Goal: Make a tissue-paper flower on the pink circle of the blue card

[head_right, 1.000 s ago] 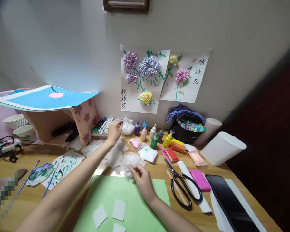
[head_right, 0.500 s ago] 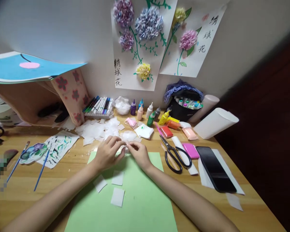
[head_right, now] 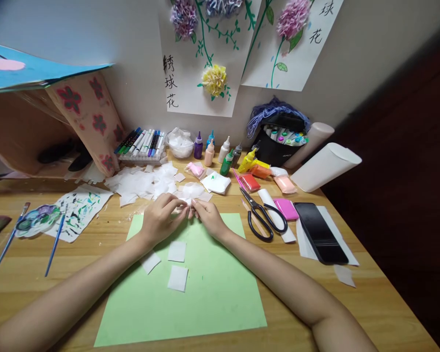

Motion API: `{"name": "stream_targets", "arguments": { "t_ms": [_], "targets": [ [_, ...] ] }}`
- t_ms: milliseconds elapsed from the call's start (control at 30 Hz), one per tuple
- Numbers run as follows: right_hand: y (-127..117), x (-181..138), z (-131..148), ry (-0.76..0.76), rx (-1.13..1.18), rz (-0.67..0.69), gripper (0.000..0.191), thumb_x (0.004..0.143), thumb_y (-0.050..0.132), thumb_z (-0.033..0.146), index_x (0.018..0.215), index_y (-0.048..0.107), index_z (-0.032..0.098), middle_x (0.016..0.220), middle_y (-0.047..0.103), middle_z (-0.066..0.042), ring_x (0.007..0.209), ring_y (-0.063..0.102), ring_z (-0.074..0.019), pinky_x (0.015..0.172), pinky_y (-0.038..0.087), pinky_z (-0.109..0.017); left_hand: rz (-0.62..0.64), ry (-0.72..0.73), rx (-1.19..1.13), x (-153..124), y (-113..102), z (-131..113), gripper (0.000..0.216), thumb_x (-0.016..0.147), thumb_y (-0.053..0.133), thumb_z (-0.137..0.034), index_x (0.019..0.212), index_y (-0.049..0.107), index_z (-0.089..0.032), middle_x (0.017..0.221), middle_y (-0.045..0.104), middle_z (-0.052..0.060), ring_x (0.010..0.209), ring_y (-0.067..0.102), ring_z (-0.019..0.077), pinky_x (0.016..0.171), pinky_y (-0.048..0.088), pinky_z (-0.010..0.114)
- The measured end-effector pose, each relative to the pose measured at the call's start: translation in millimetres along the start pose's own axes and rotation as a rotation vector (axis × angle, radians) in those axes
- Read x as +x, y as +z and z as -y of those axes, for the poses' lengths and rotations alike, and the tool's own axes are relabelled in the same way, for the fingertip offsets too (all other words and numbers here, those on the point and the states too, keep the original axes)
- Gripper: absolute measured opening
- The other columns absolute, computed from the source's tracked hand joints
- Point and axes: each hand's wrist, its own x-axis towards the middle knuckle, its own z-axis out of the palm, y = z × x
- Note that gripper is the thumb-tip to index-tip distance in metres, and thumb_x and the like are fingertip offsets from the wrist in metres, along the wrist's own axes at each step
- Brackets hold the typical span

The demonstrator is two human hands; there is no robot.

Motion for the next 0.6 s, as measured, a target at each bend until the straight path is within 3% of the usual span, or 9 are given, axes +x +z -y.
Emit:
{"name": "stream_targets", "arguments": {
  "t_ms": [300, 600],
  "targets": [
    [-1.9, -1.7, 1.5, -0.026, -0.053, 0.06, 0.046, 0.091, 0.039, 0.042, 0.058, 0.056, 0.015, 0.058, 0.052, 0.001, 0.056, 0.041, -0.0096, 0.057, 0.031, -0.024, -0.048, 0.002, 0.002, -0.9, 4.5, 2.5, 0.017, 0.08, 0.057, -0.026, 0.068, 0.062, -0.017, 0.065, 0.058, 0.001, 0.061, 0.049, 0.0107, 0.054, 0.033, 0.024],
    [-3.2, -2.9, 8.4, -0.048, -0.071, 0.126, 0.026, 0.084, 0.05, 0.029, 0.063, 0.056, 0.015, 0.062, 0.051, 0.001, 0.062, 0.046, -0.0105, 0.061, 0.033, -0.023, -0.082, -0.053, -0.06, -0.6, 6.9, 2.6, 0.014, 0.078, 0.059, -0.025, 0.067, 0.062, -0.018, 0.063, 0.058, -0.001, 0.06, 0.05, 0.0096, 0.053, 0.034, 0.022]
  ]
}}
